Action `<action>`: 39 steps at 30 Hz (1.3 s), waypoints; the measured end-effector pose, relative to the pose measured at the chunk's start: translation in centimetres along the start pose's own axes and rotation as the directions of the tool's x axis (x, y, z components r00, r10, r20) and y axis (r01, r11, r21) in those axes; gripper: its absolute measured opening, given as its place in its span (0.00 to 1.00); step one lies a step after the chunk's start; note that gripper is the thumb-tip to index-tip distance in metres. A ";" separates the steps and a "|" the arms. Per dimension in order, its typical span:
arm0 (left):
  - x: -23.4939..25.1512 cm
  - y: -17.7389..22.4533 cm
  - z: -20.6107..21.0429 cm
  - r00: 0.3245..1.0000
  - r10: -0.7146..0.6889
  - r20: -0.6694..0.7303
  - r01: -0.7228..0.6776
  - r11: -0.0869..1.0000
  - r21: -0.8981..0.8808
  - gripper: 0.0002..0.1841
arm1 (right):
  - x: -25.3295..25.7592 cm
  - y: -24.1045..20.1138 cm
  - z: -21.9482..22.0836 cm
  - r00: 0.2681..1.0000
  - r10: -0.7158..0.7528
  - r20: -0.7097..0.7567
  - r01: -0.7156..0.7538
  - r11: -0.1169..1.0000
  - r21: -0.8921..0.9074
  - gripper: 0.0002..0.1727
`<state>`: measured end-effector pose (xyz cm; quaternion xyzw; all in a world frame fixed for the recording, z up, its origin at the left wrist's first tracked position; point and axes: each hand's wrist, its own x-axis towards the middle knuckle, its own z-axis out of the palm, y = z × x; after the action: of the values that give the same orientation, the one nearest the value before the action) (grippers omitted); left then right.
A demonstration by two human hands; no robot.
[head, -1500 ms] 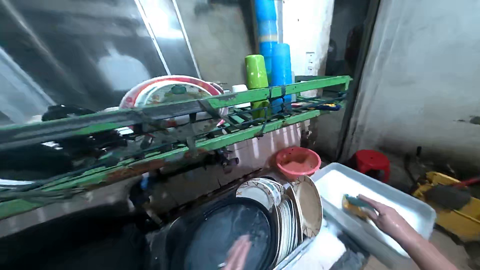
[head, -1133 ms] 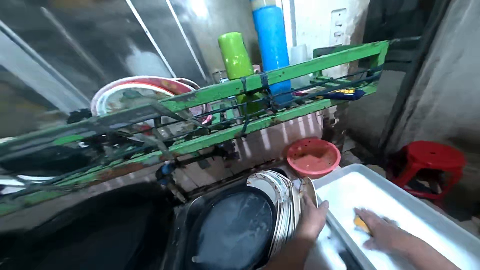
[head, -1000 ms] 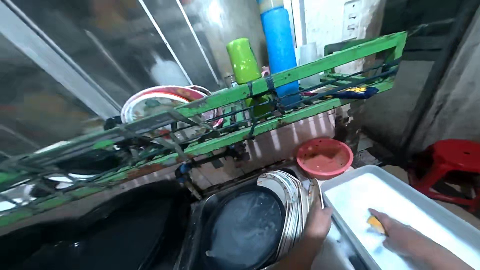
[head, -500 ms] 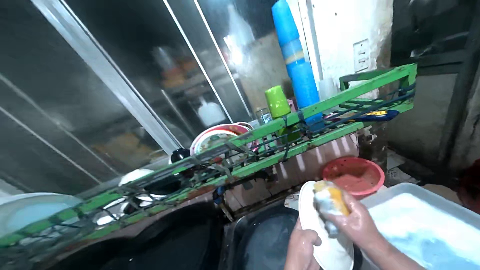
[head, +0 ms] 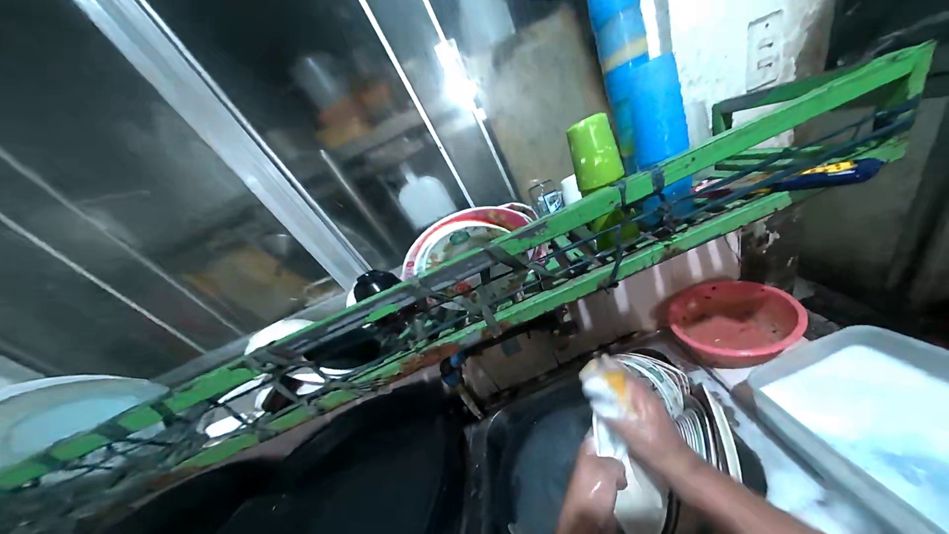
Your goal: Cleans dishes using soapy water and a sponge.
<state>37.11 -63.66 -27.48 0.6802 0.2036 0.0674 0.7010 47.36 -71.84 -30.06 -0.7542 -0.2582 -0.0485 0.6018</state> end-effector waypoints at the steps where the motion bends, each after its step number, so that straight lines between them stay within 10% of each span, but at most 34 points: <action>1: -0.4 -0.1 0.0 1.000 -0.016 0.014 0.016 1.000 0.022 0.39 | 1.4 0.1 -1.1 0.986 0.168 -0.001 -0.168 0.986 0.002 0.31; 4: -0.8 -0.1 0.1 0.999 -0.044 0.012 0.044 0.999 -0.021 0.43 | 3.9 2.1 -2.2 0.893 0.440 -0.095 -0.439 0.898 0.032 0.28; 10: 1.0 -0.8 -1.2 1.000 -0.006 -0.009 0.004 0.972 -0.237 0.38 | -1.7 1.6 2.0 0.996 0.020 -0.087 -0.016 0.999 0.047 0.39; 15: 0.5 -1.3 -0.7 0.998 -0.033 -0.058 0.006 0.910 -0.414 0.22 | 2.6 2.8 -0.4 0.893 0.433 -0.127 -0.434 0.901 0.020 0.28; 21: 4.7 0.5 -3.8 0.964 0.079 -0.252 -0.234 0.701 -0.674 0.28 | -3.9 1.2 3.8 0.952 -0.305 0.030 0.306 0.944 -0.125 0.31; 24: 3.7 0.6 -5.8 0.976 0.188 -0.106 -0.201 0.616 -0.761 0.31 | -2.3 4.3 0.7 0.993 -0.029 -0.113 0.014 0.991 -0.131 0.36; 28: 0.3 0.1 -3.2 0.994 0.036 -0.099 -0.076 0.896 -0.437 0.23 | 2.1 4.2 -2.8 0.894 0.411 -0.178 -0.424 0.905 -0.037 0.31; 34: 0.2 0.2 -1.3 0.987 0.120 -0.106 -0.126 0.991 -0.053 0.21 | 0.1 -0.4 0.9 0.978 -0.199 -0.056 0.197 0.980 -0.040 0.39; 39: -0.7 0.7 -3.0 0.947 0.240 -0.212 -0.285 0.934 -0.218 0.24 | 3.1 2.0 -2.3 0.849 0.529 -0.001 -0.467 0.751 0.468 0.32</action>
<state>35.47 -61.09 -26.61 0.6004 0.1638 0.2472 0.7427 51.51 -73.19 -30.03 -0.6300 -0.0108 0.1246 0.7664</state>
